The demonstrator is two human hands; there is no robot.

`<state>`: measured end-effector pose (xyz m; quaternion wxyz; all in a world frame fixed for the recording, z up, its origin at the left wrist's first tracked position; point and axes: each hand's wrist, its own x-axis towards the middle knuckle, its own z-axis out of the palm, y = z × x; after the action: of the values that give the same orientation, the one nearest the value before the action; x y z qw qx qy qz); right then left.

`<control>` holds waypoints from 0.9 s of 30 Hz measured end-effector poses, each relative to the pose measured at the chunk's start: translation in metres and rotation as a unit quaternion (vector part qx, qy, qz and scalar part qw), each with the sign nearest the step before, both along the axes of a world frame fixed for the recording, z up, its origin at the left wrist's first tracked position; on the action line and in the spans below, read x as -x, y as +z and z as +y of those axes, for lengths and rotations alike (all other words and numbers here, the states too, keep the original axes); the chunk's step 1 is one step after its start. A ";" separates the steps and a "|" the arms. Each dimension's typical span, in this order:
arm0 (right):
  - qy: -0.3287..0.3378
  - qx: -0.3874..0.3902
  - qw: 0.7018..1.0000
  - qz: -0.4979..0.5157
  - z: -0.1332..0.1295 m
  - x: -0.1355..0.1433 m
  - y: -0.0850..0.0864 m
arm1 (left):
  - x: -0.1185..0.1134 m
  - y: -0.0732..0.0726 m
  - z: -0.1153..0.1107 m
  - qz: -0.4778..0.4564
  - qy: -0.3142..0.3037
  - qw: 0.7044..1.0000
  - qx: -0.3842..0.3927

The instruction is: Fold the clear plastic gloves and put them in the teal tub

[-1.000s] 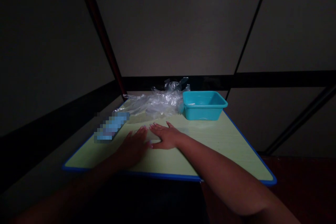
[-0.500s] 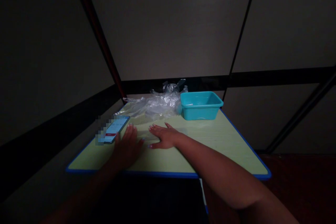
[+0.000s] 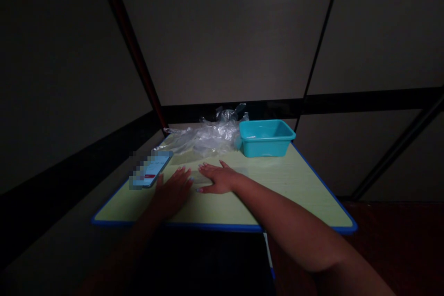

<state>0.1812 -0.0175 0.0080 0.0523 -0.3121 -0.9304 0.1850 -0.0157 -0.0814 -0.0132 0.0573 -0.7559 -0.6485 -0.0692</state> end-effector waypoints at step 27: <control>-0.002 0.006 1.000 -0.005 0.000 0.000 0.001 | -0.003 0.001 -0.001 0.003 -0.021 1.000 -0.003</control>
<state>0.1814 -0.0175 0.0092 0.0465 -0.3153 -0.9289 0.1889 -0.0131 -0.0821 -0.0120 0.0600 -0.7694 -0.6320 -0.0704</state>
